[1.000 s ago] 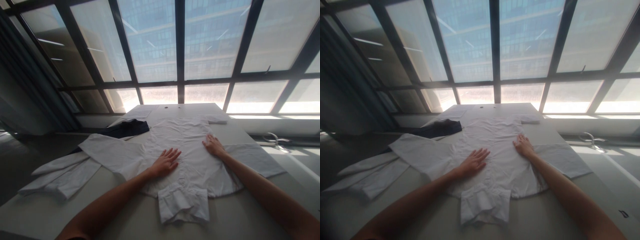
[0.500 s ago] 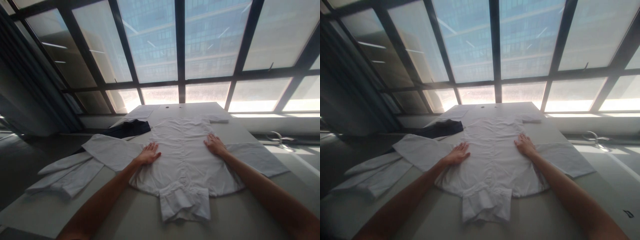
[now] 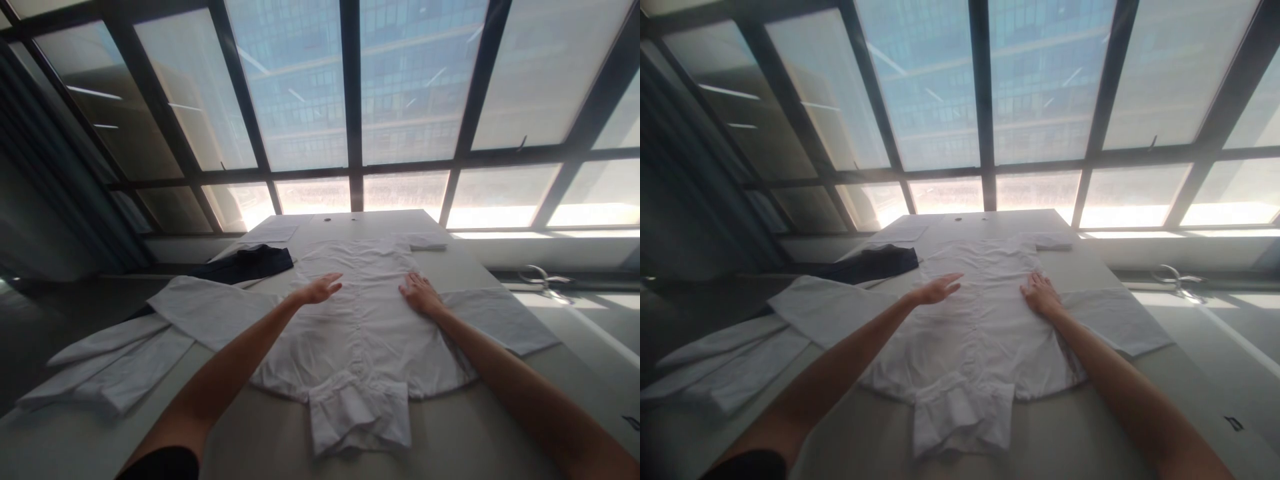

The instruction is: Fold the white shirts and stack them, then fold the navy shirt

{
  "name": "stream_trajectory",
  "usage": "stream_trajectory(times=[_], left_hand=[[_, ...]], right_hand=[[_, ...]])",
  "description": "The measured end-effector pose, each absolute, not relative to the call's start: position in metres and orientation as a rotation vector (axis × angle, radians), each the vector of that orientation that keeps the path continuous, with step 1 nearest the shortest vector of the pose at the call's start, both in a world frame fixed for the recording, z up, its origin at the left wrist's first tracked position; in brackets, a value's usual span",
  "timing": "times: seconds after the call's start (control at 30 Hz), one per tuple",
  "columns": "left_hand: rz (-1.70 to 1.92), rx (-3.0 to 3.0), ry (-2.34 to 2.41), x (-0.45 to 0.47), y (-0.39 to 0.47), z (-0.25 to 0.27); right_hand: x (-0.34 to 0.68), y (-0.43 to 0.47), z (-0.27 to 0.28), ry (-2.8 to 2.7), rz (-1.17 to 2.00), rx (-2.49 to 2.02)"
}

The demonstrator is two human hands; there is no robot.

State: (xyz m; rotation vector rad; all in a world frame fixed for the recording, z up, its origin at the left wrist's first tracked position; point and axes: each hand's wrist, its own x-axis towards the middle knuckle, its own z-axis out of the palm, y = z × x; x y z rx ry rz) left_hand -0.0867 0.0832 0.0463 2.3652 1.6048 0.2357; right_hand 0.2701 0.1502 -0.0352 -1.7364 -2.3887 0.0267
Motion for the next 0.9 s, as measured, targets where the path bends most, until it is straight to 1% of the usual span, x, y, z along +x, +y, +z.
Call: stream_trajectory(times=[0.1,0.17,0.23,0.53,0.73,0.83,0.9], left_hand=[[0.039,2.423,1.547,-0.055,0.082,0.017],[0.028,2.481,1.582,-0.047,0.077,0.002],[0.092,2.533,1.612,-0.047,0.071,-0.006],[0.154,2.529,1.64,-0.05,0.068,-0.007],[0.174,2.524,1.631,-0.049,0.069,-0.007],[0.174,2.53,1.63,-0.049,0.069,-0.007],[0.17,2.536,1.636,-0.048,0.069,-0.007]], right_hand=[[0.27,0.151,-0.036,-2.386,0.041,-1.732],[0.27,0.151,-0.036,-2.383,0.042,-1.729],[0.27,0.151,-0.037,-2.378,0.037,-1.725],[0.27,0.147,-0.032,-2.377,0.022,-1.739],[0.267,0.148,-0.022,-2.453,0.098,-1.846],[0.242,0.145,-0.017,-2.443,0.103,-1.898],[0.21,0.139,-0.016,-2.46,0.076,-1.814]])
